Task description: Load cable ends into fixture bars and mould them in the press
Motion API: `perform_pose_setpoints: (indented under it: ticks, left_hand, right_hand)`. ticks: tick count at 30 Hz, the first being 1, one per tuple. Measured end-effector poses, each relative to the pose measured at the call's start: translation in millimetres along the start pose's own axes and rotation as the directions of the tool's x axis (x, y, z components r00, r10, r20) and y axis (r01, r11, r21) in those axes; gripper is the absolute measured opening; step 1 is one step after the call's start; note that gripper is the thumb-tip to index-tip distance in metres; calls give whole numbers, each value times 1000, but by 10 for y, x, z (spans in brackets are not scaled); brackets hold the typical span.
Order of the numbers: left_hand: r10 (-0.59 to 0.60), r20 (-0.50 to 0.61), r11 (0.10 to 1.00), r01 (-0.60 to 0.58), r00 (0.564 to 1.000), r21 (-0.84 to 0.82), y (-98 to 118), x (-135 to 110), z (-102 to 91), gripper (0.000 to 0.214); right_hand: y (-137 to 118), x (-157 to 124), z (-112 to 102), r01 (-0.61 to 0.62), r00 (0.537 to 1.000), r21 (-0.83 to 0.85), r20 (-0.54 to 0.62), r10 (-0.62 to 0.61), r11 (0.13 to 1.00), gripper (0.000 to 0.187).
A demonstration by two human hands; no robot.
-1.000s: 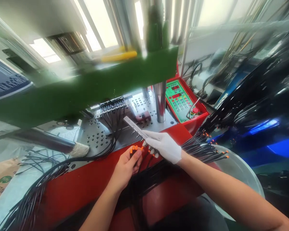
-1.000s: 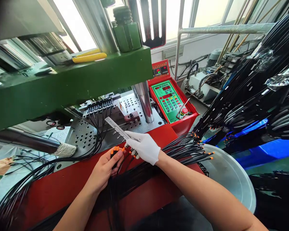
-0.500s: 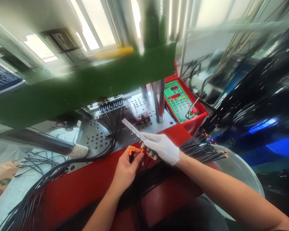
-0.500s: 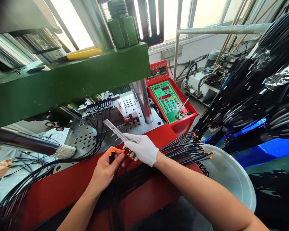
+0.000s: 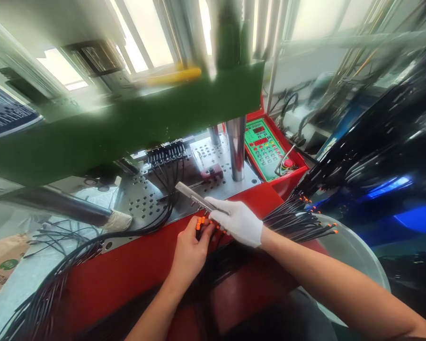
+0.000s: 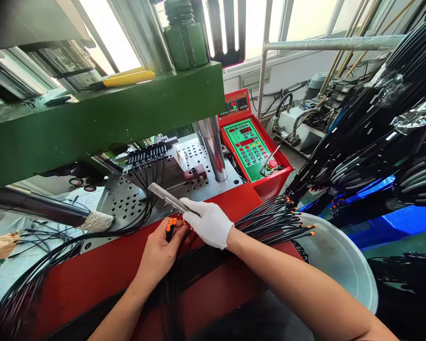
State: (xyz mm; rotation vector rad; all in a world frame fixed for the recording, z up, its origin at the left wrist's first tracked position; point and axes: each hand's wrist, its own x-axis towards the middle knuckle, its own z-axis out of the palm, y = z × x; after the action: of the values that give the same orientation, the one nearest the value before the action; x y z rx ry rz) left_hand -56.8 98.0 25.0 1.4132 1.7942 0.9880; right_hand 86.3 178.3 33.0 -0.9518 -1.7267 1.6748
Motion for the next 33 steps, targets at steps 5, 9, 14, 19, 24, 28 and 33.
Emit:
perform_pose_setpoints:
  ticks: [5, 9, 14, 19, 24, 28, 33]
  left_hand:
    - [-141, 69, 949, 154, 988, -275, -38, 71, -110, 30]
    - [-156, 185, 868, 224, 970, -443, -74, 71, -137, 27]
    - [-121, 223, 847, 218, 967, -484, -47, 41, -121, 24]
    - [-153, 230, 812, 255, 961, -525, -81, 52, -115, 29]
    - [-81, 183, 838, 166, 980, -520, -101, 49, -113, 24]
    - [-38, 154, 859, 111, 987, -499, -103, 44, -112, 21]
    - [-42, 163, 862, 118, 986, -494, -136, 45, -112, 20]
  right_hand:
    - [4, 19, -108, -154, 984, 128, 107, 141, 980, 43]
    - [43, 18, -145, -49, 995, 60, 88, 44, 997, 29]
    - [-30, -20, -114, -35, 989, 63, 142, 26, 997, 43]
    - [-63, -25, -99, -14, 988, 104, 153, -2, 994, 47]
    - [-40, -23, -109, -16, 987, 82, 163, 2, 996, 45]
    - [-48, -40, -110, -22, 985, 76, 171, 9, 997, 41]
    - [-62, -41, -109, -2, 981, 92, 195, -16, 996, 38]
